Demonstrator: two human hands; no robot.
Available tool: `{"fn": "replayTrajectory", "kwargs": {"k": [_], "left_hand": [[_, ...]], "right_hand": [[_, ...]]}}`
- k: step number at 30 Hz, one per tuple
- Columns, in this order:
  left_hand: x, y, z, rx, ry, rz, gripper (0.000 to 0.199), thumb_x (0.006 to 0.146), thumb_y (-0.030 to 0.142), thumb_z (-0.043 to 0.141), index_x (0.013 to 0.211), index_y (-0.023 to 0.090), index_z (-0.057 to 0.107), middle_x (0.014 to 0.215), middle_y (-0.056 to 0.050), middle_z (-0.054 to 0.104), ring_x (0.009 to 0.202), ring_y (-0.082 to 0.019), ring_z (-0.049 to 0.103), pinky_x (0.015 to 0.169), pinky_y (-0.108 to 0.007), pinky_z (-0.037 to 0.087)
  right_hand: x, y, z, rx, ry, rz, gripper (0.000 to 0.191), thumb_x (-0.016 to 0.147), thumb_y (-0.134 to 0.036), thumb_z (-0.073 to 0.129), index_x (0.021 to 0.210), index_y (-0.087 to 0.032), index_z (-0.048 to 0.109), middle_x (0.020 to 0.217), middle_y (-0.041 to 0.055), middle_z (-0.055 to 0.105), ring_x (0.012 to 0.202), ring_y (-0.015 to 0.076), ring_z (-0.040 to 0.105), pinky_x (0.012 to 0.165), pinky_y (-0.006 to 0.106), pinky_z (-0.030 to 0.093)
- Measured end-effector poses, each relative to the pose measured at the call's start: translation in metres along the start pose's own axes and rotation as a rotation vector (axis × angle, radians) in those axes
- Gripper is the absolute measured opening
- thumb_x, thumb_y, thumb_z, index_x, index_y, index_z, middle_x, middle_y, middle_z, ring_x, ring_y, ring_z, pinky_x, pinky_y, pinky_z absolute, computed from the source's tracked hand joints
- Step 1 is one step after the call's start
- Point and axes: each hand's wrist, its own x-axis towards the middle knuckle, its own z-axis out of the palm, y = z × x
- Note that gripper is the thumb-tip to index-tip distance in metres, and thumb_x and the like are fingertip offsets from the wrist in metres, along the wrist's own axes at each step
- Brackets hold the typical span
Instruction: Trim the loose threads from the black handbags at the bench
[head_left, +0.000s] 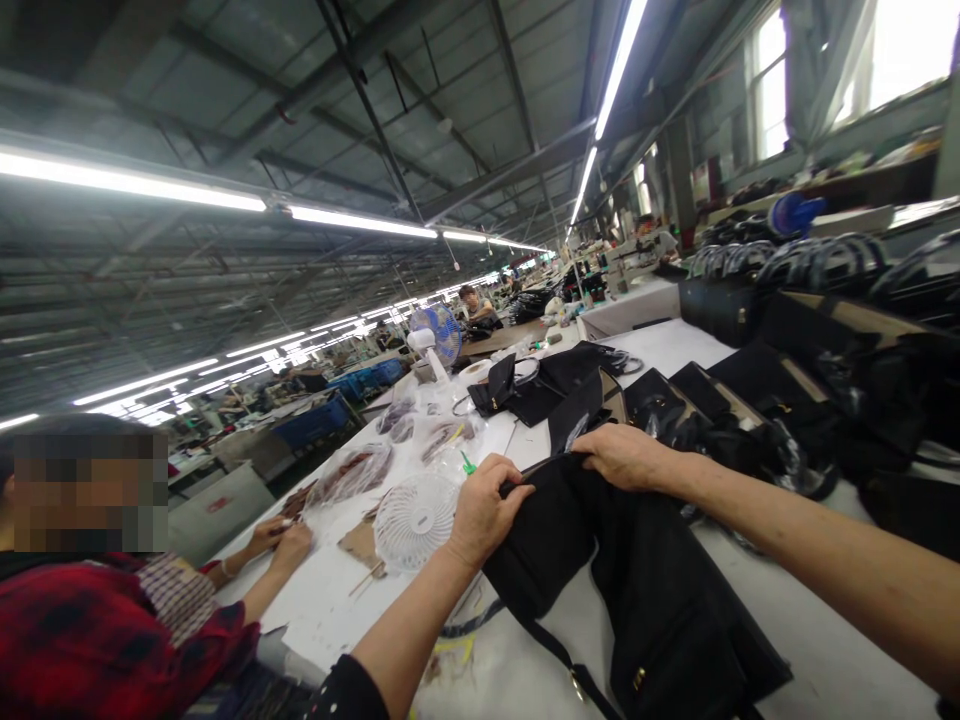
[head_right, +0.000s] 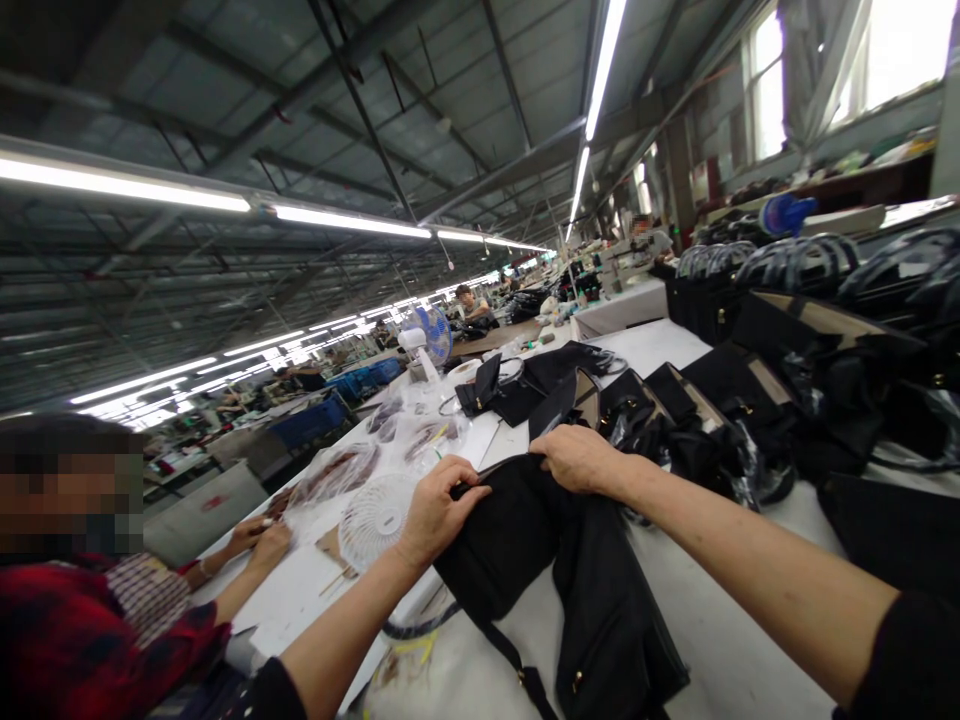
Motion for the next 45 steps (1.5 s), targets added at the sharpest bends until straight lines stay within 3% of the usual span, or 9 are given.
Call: {"fn": "replayTrajectory", "kwargs": {"k": [4, 9, 22, 36, 38, 41, 45], "left_hand": [[0.000, 0.005, 0.007, 0.072, 0.058, -0.054, 0.011, 0.078, 0.024, 0.065, 0.074, 0.018, 0.057, 0.079, 0.000, 0.058, 0.077, -0.014, 0.054, 0.074, -0.027, 0.043], [0.002, 0.010, 0.009, 0.100, 0.020, -0.059, 0.010, 0.082, 0.023, 0.061, 0.074, 0.019, 0.057, 0.081, 0.001, 0.058, 0.077, -0.013, 0.055, 0.076, -0.027, 0.044], [0.002, 0.002, 0.007, 0.159, -0.121, 0.144, 0.007, 0.084, 0.022, 0.056, 0.079, 0.019, 0.060, 0.104, -0.005, 0.054, 0.095, -0.018, 0.052, 0.082, -0.031, 0.045], [0.005, 0.010, -0.007, 0.082, -0.268, 0.285, 0.010, 0.083, 0.017, 0.055, 0.074, 0.019, 0.059, 0.098, -0.006, 0.054, 0.098, -0.019, 0.049, 0.087, -0.034, 0.044], [0.004, 0.009, -0.006, 0.084, -0.246, 0.274, 0.010, 0.083, 0.016, 0.055, 0.074, 0.019, 0.058, 0.096, -0.005, 0.055, 0.097, -0.019, 0.049, 0.086, -0.033, 0.044], [0.003, 0.007, -0.001, 0.080, -0.123, 0.146, 0.006, 0.080, 0.021, 0.061, 0.077, 0.018, 0.056, 0.100, -0.005, 0.054, 0.096, -0.019, 0.051, 0.084, -0.032, 0.044], [0.005, 0.007, 0.006, 0.084, -0.025, 0.032, 0.020, 0.074, 0.031, 0.069, 0.082, 0.018, 0.057, 0.102, -0.005, 0.054, 0.092, -0.018, 0.053, 0.080, -0.031, 0.045]], "right_hand": [[-0.001, 0.001, -0.001, 0.012, -0.017, -0.001, 0.016, 0.082, -0.027, 0.051, 0.088, -0.022, 0.064, 0.086, 0.0049, 0.069, 0.086, 0.0215, 0.063, 0.067, 0.027, 0.039], [0.002, 0.005, -0.002, 0.029, -0.075, 0.027, 0.021, 0.085, -0.033, 0.048, 0.093, -0.021, 0.063, 0.086, 0.0062, 0.068, 0.084, 0.0216, 0.064, 0.066, 0.026, 0.040], [0.008, 0.006, -0.007, -0.002, -0.098, 0.013, 0.022, 0.084, -0.031, 0.047, 0.093, -0.023, 0.065, 0.091, 0.0063, 0.069, 0.088, 0.0229, 0.064, 0.069, 0.029, 0.043], [0.003, 0.006, -0.008, -0.068, -0.104, -0.022, 0.022, 0.084, -0.031, 0.046, 0.091, -0.025, 0.066, 0.089, 0.0051, 0.069, 0.087, 0.0232, 0.064, 0.069, 0.029, 0.043], [0.002, 0.005, -0.008, -0.082, -0.094, -0.008, 0.023, 0.085, -0.032, 0.045, 0.093, -0.025, 0.066, 0.089, 0.0060, 0.069, 0.087, 0.0232, 0.064, 0.069, 0.030, 0.043], [0.001, 0.001, -0.007, -0.107, -0.075, 0.001, 0.026, 0.086, -0.034, 0.043, 0.094, -0.024, 0.066, 0.090, 0.0079, 0.069, 0.085, 0.0235, 0.064, 0.069, 0.031, 0.044], [0.002, -0.002, -0.005, -0.114, -0.070, 0.003, 0.027, 0.087, -0.035, 0.043, 0.092, -0.021, 0.066, 0.088, 0.0092, 0.069, 0.084, 0.0234, 0.065, 0.068, 0.030, 0.044]]}}
